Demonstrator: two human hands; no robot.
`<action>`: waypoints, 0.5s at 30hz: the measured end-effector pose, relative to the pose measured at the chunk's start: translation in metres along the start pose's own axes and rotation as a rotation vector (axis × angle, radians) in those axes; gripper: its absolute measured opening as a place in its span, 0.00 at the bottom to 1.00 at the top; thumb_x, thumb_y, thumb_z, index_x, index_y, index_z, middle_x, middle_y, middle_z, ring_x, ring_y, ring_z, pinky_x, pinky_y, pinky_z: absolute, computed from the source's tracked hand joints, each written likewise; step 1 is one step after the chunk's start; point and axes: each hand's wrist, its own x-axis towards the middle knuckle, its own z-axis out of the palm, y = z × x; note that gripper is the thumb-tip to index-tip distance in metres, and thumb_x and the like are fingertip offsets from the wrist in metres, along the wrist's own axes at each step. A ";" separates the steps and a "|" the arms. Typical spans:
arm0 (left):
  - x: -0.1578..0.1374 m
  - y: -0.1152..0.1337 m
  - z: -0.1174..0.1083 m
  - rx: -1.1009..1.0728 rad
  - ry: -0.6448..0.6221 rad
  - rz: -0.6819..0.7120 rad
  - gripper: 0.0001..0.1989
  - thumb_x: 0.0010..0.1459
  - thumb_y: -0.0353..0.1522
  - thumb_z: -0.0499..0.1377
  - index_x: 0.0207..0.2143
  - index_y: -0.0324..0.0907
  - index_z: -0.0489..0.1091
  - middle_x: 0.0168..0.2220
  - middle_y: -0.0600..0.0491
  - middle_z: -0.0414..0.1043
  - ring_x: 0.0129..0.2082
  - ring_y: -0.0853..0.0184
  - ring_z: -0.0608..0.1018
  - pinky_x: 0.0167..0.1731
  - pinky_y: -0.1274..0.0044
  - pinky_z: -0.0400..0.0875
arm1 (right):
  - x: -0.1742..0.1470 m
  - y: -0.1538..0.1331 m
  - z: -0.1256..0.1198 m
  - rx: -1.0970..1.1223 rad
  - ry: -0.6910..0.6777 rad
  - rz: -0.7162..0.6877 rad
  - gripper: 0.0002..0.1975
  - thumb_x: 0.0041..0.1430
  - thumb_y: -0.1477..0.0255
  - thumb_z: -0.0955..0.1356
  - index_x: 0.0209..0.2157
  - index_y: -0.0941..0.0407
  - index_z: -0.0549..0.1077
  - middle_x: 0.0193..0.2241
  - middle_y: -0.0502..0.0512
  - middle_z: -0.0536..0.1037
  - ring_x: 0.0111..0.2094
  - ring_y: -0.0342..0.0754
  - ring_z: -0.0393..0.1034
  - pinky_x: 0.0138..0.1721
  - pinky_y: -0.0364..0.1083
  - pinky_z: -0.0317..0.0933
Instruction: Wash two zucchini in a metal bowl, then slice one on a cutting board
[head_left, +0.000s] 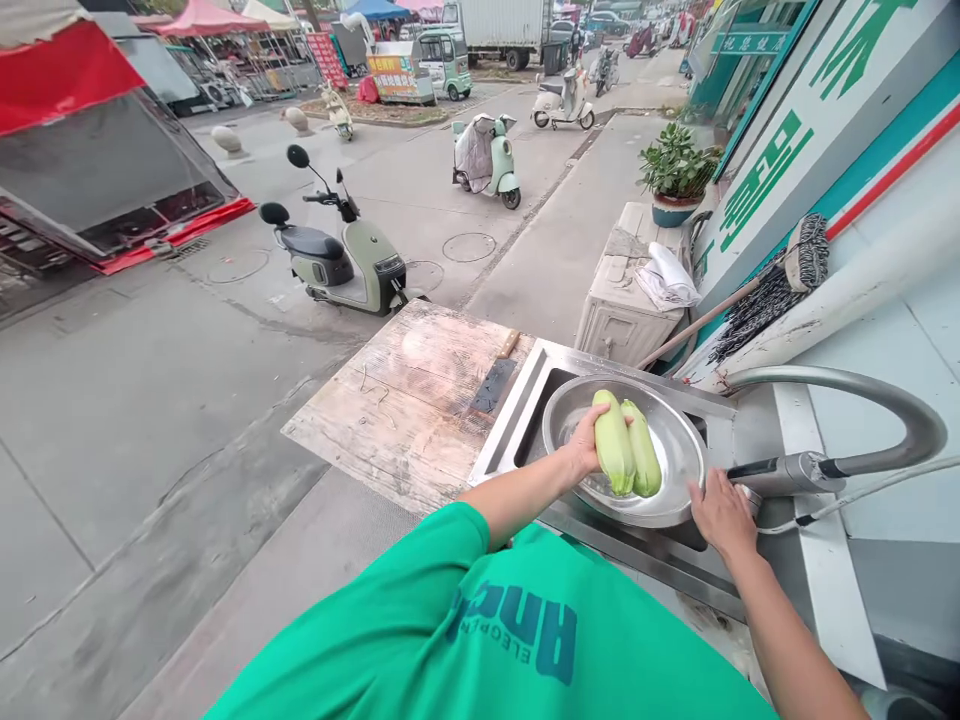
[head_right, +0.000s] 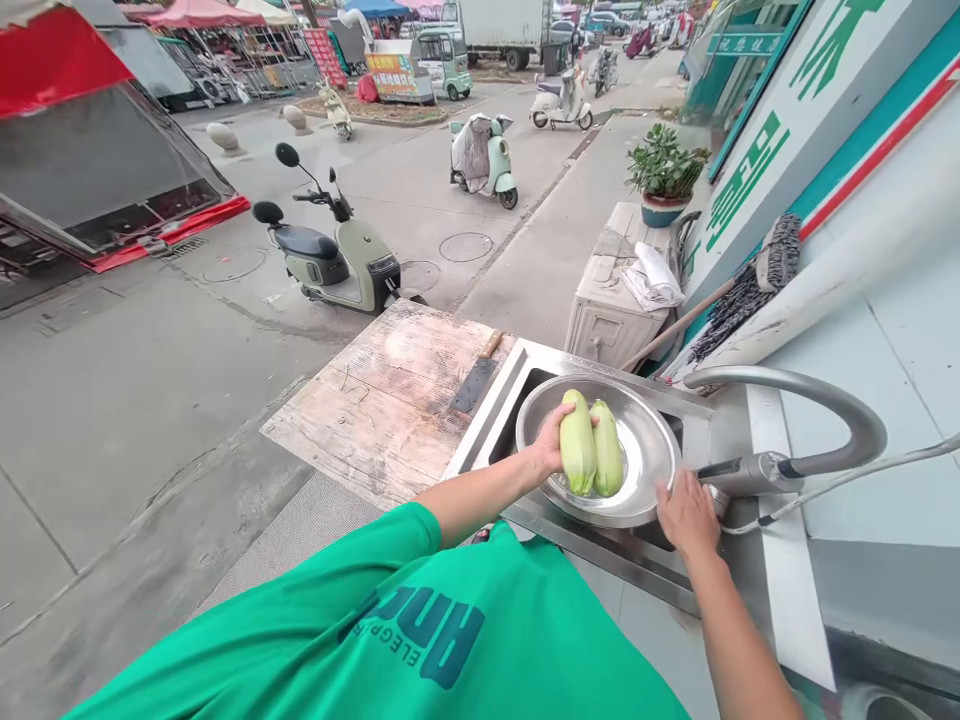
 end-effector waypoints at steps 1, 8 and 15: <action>0.006 -0.002 0.002 0.010 0.009 0.000 0.25 0.61 0.46 0.51 0.30 0.34 0.76 0.31 0.39 0.77 0.43 0.52 0.80 0.51 0.63 0.70 | 0.002 0.000 -0.002 -0.029 -0.061 -0.022 0.36 0.65 0.59 0.51 0.61 0.73 0.62 0.63 0.77 0.62 0.67 0.61 0.53 0.68 0.57 0.41; 0.038 -0.010 0.005 0.096 0.056 -0.018 0.20 0.57 0.45 0.57 0.32 0.36 0.75 0.28 0.45 0.75 0.36 0.57 0.80 0.46 0.66 0.74 | 0.019 -0.005 -0.003 0.060 -0.227 0.013 0.29 0.64 0.57 0.57 0.50 0.64 0.74 0.54 0.73 0.74 0.60 0.61 0.64 0.66 0.56 0.42; 0.057 -0.005 0.000 0.144 0.106 -0.005 0.18 0.58 0.45 0.58 0.35 0.37 0.74 0.29 0.46 0.76 0.30 0.61 0.79 0.42 0.67 0.76 | 0.038 -0.033 -0.003 0.447 -0.258 0.203 0.27 0.58 0.63 0.66 0.51 0.69 0.71 0.59 0.82 0.66 0.68 0.68 0.50 0.67 0.62 0.35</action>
